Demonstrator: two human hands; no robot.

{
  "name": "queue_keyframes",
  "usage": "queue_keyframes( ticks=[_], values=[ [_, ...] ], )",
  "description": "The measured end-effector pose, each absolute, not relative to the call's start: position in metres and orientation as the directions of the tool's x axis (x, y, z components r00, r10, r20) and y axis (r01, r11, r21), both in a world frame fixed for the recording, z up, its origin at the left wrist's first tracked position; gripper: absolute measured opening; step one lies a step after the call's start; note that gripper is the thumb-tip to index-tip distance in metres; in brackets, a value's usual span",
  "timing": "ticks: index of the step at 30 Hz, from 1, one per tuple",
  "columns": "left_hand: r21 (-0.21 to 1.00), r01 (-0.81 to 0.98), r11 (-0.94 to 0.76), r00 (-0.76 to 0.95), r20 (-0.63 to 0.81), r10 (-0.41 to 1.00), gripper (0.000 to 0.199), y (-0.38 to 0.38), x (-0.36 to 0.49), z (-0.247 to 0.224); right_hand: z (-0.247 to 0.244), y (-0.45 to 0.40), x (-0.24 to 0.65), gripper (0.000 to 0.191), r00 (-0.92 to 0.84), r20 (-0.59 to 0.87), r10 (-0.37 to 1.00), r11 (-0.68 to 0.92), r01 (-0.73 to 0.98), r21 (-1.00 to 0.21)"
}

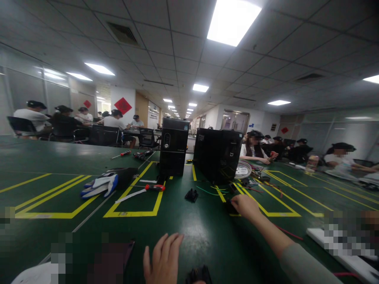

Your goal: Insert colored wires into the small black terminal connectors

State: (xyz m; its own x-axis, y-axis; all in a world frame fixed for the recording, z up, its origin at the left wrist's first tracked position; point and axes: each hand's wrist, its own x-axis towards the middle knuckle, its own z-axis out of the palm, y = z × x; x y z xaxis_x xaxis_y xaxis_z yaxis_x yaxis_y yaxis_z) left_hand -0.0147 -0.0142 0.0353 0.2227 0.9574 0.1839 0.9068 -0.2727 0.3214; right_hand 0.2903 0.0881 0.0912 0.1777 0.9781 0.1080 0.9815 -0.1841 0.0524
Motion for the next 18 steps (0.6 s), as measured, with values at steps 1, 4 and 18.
queue_keyframes(
  ticks=[1,4,18],
  values=[
    [0.302,0.928,-0.217,0.165,0.189,0.968,0.068,-0.014,-0.017,0.039,0.091,0.088,0.29,0.024,0.181,0.113,0.977,-0.188,0.981,0.053],
    [0.257,0.964,-0.074,0.02,0.204,0.979,0.059,-0.013,-0.022,0.044,0.093,0.088,0.289,0.024,0.206,0.117,0.972,-0.213,0.975,0.056],
    [0.201,0.97,-0.14,0.037,0.444,0.895,0.045,-0.007,-0.025,0.024,0.098,0.086,0.29,0.022,0.226,0.091,0.97,-0.231,0.972,0.045]
  ],
)
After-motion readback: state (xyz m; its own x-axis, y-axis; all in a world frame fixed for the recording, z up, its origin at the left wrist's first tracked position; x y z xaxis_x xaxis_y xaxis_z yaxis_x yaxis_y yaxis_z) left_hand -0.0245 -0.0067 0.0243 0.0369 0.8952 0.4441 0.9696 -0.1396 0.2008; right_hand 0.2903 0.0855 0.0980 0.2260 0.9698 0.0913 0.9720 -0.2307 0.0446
